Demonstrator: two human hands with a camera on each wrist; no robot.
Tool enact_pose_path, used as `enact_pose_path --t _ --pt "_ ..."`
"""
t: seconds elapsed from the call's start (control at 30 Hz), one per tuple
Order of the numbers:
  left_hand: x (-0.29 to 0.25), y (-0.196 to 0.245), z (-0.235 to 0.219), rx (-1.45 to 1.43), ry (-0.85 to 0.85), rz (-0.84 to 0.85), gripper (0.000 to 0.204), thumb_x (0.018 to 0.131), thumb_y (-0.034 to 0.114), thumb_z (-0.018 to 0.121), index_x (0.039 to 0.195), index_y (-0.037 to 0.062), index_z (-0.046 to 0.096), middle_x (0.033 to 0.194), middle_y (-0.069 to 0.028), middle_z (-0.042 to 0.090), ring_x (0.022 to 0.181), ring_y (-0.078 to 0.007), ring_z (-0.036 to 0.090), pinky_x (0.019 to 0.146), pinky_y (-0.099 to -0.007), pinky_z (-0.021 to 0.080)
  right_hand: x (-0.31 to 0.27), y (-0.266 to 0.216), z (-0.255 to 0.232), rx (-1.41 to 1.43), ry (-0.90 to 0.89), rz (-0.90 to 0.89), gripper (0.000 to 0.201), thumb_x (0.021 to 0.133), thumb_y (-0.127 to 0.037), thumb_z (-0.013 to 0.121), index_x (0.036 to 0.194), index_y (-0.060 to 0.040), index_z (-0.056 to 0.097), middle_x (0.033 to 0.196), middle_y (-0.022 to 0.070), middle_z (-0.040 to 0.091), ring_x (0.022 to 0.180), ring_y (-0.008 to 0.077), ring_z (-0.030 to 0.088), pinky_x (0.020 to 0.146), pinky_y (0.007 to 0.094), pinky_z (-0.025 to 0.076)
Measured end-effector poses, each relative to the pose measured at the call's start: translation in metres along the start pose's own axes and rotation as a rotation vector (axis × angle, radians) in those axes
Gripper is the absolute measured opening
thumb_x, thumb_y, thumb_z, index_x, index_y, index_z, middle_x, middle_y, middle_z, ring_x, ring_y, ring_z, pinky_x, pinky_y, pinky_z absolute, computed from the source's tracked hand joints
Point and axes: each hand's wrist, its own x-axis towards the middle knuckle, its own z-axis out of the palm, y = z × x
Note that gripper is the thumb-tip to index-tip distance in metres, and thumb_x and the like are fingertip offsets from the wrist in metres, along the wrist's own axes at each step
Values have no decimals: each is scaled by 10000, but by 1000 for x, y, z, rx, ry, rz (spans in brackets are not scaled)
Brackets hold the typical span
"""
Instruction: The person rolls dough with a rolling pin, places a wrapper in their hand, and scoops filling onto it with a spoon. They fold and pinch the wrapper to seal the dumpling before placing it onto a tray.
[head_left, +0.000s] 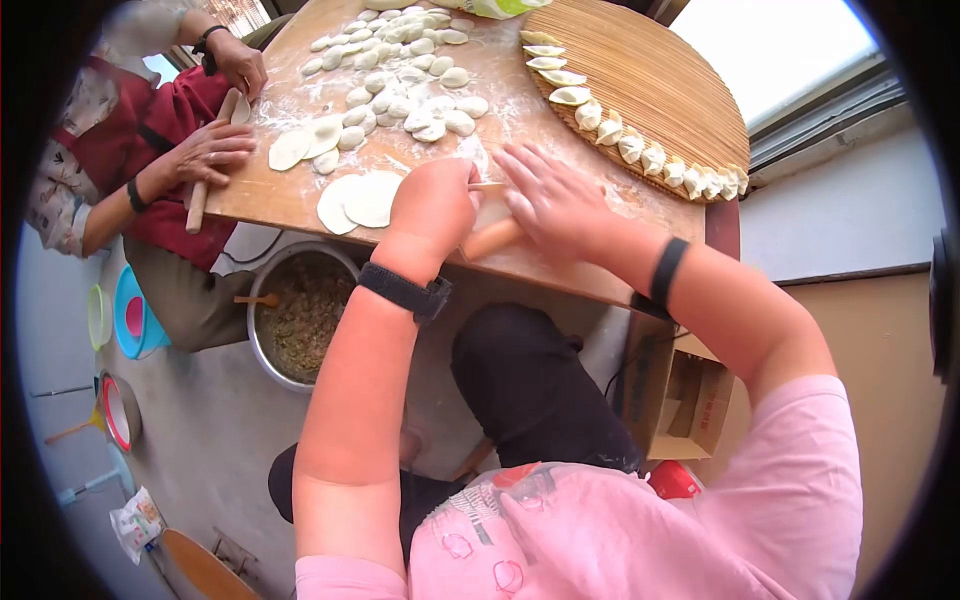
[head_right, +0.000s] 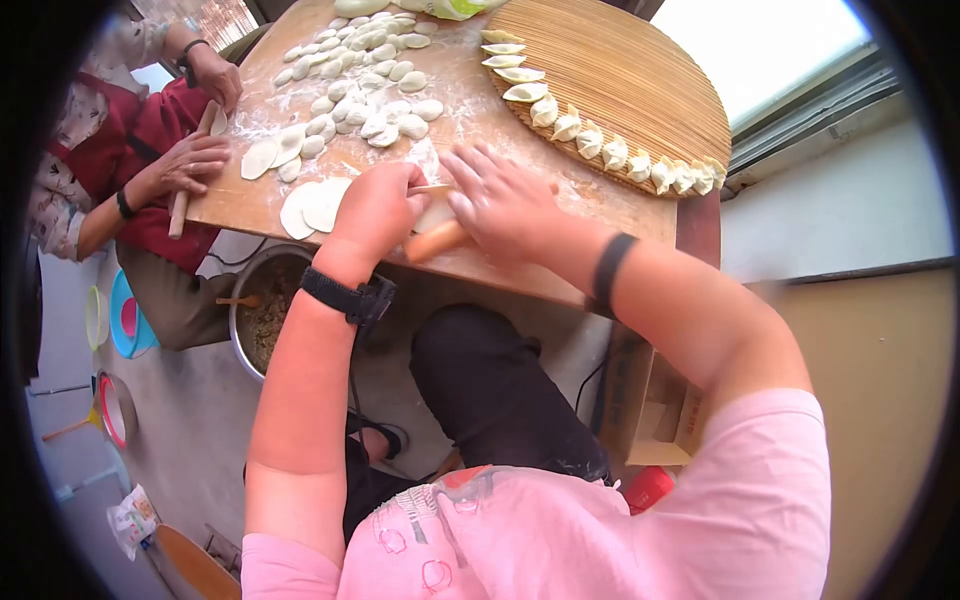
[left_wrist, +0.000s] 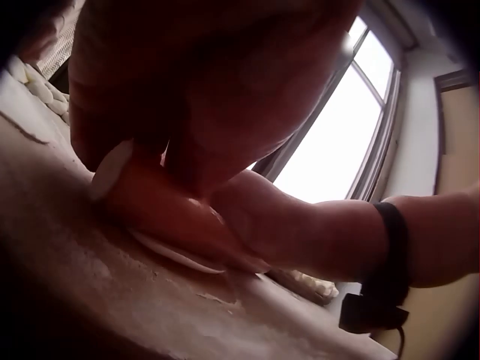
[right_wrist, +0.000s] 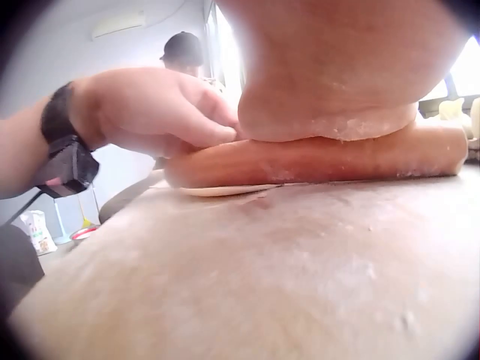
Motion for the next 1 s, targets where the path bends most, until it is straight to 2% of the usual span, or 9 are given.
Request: enact_pose_path --t 0.1,0.27,0.53,0.67,0.8,0.83,0.87,0.93,1.0 --pt "-5 -5 -5 -60 -32 11 195 891 182 634 974 23 710 944 -229 693 897 -406 658 788 -467 517 -2 -3 -5 -22 -13 -8 572 1038 -326 331 1540 -51 312 1601 199 305 1499 365 254 1219 452 227" --pt "0 0 -5 26 -21 -33 180 869 159 659 981 29 711 927 -214 699 891 -392 669 774 -454 521 78 23 23 -217 146 -44 575 1036 -326 335 1548 -66 299 1604 209 293 1502 371 243 1224 437 215" --pt "-2 -9 1 -109 53 -23 214 871 166 664 1020 21 715 985 -224 702 903 -393 669 800 -440 529 -8 -1 4 -23 103 -61 539 1024 -277 379 1515 -56 370 1551 207 381 1456 363 343 1185 439 302" --pt "-6 -9 -3 -20 13 3 218 866 150 673 1035 15 700 973 -223 702 888 -394 669 788 -438 527 61 20 23 -177 204 -124 515 1023 -210 382 1486 16 378 1555 244 361 1443 403 356 1205 453 279" --pt "0 4 -8 30 -84 -84 209 872 118 658 1049 12 691 964 -220 704 875 -392 669 785 -441 525 55 14 12 -430 87 -164 505 1037 -210 352 1487 19 371 1579 244 319 1470 397 304 1228 445 232" --pt "-1 7 -9 37 -117 -113 201 877 113 650 1046 11 692 957 -220 704 871 -392 670 785 -443 525 36 8 13 -46 133 -76 513 1036 -229 351 1492 6 374 1574 235 331 1481 386 287 1223 445 235" --pt "-3 2 -5 11 -17 -66 190 883 123 646 1027 10 697 943 -220 704 864 -392 669 783 -445 525 15 3 11 32 116 -26 527 1031 -249 356 1500 -7 369 1571 223 342 1480 382 290 1212 444 251" --pt "-8 -9 5 -31 177 27 179 896 145 638 989 8 707 916 -220 703 850 -394 669 778 -450 526 -11 -5 -4 30 23 -28 543 1026 -263 351 1508 -12 357 1575 220 338 1480 385 288 1207 445 256" --pt "-11 -7 1 -79 90 12 183 909 165 626 949 7 709 889 -221 700 838 -402 666 774 -459 526 -2 0 3 -7 62 -44 544 1023 -251 352 1513 -13 348 1575 222 336 1478 386 290 1206 445 259"
